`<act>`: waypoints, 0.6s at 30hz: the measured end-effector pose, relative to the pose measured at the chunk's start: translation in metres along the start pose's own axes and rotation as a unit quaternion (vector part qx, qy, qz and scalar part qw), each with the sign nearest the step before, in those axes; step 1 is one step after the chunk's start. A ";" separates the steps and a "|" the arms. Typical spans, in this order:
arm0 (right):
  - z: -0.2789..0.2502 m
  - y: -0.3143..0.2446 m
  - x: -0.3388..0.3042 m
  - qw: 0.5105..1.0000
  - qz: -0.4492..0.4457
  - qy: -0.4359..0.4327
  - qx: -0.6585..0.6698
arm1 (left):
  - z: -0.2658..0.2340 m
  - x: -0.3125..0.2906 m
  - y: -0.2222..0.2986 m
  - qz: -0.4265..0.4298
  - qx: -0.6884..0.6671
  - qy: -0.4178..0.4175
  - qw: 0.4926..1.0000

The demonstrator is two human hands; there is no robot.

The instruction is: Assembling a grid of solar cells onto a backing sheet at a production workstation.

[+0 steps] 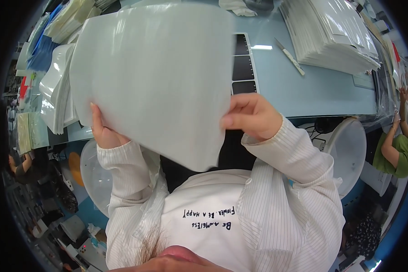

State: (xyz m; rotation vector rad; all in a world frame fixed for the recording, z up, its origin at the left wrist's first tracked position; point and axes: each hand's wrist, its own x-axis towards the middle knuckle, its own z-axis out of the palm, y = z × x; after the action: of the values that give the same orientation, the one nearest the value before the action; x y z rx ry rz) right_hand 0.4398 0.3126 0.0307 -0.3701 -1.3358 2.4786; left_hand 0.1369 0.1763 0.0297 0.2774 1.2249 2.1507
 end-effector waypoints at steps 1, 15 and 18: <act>-0.001 -0.006 0.000 0.999 -0.003 0.051 0.014 | 0.003 -0.002 -0.001 0.021 -0.048 0.000 0.999; -0.006 -0.044 -0.017 0.895 0.079 0.288 -0.331 | -0.055 0.000 0.031 -0.108 0.180 -0.182 0.961; -0.016 -0.044 -0.019 0.891 0.073 0.288 -0.343 | -0.050 0.014 0.041 -0.218 0.137 -0.219 0.941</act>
State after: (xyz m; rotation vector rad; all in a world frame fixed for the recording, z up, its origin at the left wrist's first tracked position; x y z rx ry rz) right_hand 0.4689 0.3409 0.0603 -1.2816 -1.8798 1.6661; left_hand 0.0846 0.1354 0.0347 0.5191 1.1847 1.4416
